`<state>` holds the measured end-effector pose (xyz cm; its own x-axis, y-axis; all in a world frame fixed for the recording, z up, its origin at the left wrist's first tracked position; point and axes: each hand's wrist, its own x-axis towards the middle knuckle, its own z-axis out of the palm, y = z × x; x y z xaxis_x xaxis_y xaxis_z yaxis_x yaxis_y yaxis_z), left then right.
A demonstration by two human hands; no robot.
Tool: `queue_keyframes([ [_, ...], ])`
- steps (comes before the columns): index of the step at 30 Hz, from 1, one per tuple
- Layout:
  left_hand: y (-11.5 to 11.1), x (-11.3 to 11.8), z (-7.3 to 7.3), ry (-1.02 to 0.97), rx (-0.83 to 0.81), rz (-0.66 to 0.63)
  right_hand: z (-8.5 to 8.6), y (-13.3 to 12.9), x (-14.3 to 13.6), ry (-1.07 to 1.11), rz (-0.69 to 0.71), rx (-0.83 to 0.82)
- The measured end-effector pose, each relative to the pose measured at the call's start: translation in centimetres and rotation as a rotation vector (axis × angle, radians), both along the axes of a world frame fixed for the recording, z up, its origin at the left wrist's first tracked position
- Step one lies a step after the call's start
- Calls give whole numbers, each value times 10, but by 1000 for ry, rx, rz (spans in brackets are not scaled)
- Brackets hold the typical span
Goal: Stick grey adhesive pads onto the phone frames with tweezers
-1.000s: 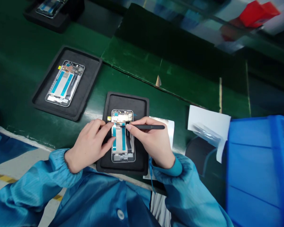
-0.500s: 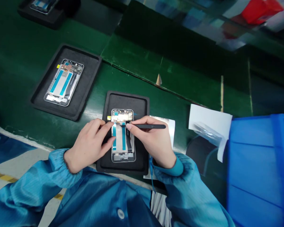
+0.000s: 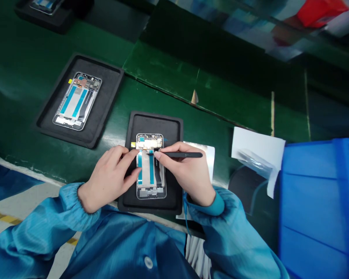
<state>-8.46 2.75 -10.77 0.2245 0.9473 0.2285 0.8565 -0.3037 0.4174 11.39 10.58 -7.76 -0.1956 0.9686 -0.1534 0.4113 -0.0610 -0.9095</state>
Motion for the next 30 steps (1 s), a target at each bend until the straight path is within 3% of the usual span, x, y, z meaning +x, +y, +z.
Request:
queue_keyframes([
  [24,-1,-1,-1,-14,-11,-1,-2,-1,0,-4,0,10],
  [30,1,-2,2,74,-14,-47,-2,-1,0,-9,-1,7],
])
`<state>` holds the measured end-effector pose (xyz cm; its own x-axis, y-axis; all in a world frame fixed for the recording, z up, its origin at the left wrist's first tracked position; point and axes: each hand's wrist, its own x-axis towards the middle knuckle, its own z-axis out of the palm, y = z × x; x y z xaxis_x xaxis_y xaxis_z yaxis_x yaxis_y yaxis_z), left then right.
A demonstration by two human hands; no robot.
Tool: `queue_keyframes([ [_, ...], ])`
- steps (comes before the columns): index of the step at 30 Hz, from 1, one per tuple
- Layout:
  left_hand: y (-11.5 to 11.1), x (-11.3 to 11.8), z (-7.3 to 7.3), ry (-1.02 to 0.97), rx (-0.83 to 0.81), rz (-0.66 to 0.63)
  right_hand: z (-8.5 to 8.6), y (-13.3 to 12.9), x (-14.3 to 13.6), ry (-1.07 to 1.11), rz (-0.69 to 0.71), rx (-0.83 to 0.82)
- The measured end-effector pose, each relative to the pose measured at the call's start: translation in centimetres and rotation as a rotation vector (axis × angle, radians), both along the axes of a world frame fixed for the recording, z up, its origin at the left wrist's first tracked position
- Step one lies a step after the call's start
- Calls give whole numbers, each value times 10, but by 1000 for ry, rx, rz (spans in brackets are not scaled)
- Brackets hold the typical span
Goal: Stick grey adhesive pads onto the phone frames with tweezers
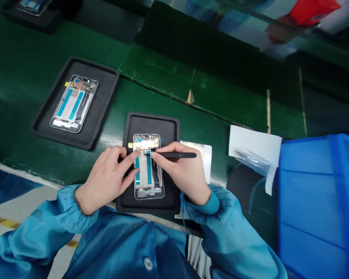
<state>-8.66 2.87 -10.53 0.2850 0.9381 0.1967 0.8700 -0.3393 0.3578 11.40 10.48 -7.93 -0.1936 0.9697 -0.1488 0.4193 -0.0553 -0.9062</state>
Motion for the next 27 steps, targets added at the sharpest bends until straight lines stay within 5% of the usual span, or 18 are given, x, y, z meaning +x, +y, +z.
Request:
queue_keyframes([
  [18,1,-1,4,223,17,-31,-2,-1,-2,4,3,13],
  [27,9,8,20,284,20,-113,18,-12,19,9,-140,93],
])
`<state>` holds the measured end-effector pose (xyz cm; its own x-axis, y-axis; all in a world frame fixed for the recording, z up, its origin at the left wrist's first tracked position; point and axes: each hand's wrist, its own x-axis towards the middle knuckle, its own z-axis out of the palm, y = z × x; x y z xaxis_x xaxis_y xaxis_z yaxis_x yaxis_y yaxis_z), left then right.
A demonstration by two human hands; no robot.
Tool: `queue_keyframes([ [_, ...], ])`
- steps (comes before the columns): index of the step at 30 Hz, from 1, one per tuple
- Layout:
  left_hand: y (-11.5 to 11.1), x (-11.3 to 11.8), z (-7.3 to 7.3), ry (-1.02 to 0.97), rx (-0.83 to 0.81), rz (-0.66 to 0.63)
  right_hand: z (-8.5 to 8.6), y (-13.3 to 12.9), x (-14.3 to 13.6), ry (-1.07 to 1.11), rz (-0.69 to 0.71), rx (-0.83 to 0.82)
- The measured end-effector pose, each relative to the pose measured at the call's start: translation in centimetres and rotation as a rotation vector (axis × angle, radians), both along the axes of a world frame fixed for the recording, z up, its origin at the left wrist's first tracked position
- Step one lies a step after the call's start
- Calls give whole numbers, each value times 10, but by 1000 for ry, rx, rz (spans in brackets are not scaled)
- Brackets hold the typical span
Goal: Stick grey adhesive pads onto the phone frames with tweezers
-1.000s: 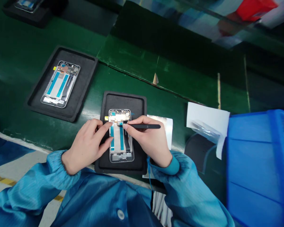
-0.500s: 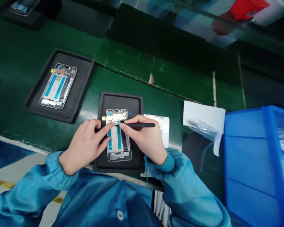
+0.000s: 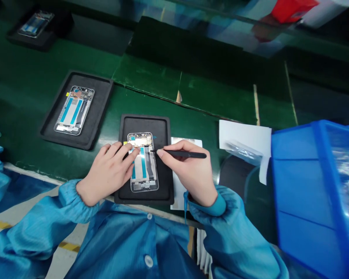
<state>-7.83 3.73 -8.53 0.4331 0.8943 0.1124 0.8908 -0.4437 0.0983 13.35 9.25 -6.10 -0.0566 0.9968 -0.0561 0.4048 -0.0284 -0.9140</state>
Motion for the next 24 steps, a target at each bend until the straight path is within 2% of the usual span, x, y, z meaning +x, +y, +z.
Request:
queue_keyframes([
  [8,8,-19,7,49,-54,-119,9,-44,33,9,-10,-12],
  [11,7,-22,6,28,-44,-112,9,-61,53,46,-33,-18],
  [19,0,-21,12,61,-14,-91,-19,-111,117,216,-201,-102],
  [24,-1,-19,17,29,-26,-70,-33,-129,152,283,-308,-111],
])
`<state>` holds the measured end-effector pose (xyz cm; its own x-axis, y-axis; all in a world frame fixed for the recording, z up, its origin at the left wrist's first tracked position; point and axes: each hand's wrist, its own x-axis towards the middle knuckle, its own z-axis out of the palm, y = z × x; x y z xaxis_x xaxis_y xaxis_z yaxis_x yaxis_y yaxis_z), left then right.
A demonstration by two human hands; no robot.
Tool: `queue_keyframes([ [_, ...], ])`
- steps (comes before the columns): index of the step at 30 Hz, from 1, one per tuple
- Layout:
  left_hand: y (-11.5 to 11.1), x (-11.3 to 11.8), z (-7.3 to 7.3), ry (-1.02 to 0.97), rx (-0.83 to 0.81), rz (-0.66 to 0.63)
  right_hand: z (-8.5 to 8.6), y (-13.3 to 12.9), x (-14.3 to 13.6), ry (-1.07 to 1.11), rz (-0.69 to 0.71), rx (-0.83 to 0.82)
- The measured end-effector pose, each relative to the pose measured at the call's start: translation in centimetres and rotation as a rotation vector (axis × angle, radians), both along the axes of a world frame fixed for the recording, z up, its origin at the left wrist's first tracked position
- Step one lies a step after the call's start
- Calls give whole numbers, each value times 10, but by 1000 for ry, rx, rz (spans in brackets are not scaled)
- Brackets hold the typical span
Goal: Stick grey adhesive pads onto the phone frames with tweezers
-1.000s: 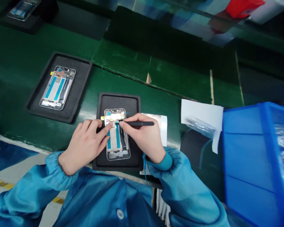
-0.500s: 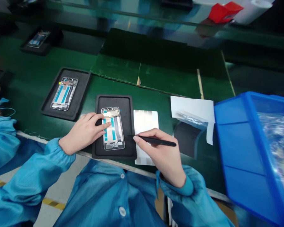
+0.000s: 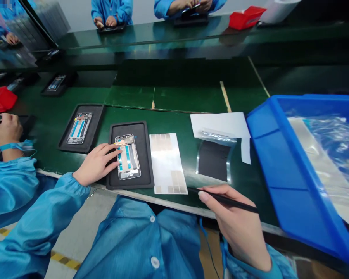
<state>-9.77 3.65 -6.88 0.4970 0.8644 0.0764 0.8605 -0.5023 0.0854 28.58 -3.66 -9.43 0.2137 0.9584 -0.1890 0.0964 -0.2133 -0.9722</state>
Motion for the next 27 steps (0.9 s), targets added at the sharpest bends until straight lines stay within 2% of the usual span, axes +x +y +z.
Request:
queue_keyframes([
  [5,0,-2,12,99,-20,-30,-4,-1,22,35,-88,38],
  [8,12,14,23,239,32,-54,-4,10,33,37,-127,118],
  [10,22,45,30,283,91,-63,-3,20,40,40,-163,164],
  [13,39,120,33,185,99,-133,-3,36,48,15,-199,238],
  [16,64,201,25,3,6,-245,-7,51,54,-31,-244,314],
  [19,92,259,13,-120,-22,-266,-14,61,59,-58,-314,365],
  [22,118,286,5,-158,-76,-303,-19,64,63,-56,-359,389],
  [27,138,293,-1,-105,-170,-432,-20,63,64,-5,-342,399],
])
